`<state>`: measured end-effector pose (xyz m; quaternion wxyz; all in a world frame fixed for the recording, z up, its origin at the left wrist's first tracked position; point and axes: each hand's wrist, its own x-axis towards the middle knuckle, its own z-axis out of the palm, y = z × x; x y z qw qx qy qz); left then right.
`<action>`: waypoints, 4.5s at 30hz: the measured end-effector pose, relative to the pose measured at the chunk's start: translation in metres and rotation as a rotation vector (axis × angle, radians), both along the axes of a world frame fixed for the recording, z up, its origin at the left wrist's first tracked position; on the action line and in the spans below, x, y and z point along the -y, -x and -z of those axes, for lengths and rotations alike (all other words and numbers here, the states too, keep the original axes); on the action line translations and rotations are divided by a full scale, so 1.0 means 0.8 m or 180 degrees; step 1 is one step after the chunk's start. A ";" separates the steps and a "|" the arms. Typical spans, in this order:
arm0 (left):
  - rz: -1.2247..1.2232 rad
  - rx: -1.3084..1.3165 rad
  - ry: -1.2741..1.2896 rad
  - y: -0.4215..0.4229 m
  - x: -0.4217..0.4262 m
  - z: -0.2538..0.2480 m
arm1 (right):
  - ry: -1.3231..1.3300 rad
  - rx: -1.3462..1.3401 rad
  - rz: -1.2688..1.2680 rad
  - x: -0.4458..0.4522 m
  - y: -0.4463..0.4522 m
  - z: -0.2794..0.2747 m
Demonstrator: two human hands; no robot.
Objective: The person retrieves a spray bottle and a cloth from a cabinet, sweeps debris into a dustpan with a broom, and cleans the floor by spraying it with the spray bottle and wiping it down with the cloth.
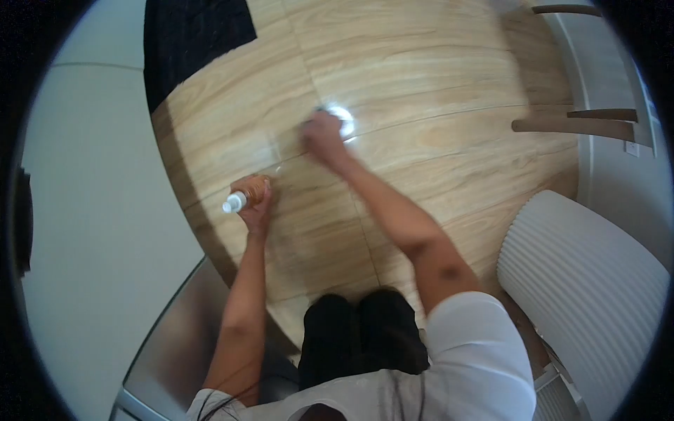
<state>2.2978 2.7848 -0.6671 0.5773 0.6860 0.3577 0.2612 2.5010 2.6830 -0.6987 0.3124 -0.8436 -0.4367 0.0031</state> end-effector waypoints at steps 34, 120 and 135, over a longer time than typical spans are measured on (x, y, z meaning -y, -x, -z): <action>0.0561 -0.0391 -0.1034 0.218 0.124 0.040 | -0.0217 0.0289 0.2026 0.394 -0.008 -0.017; 0.1015 -0.0804 -0.1136 0.384 0.324 0.018 | -0.0259 -0.0044 -0.0605 0.121 0.291 -0.009; 0.0971 -0.0259 -0.1001 0.380 0.327 0.013 | -0.0170 0.0718 0.2107 0.518 0.207 0.012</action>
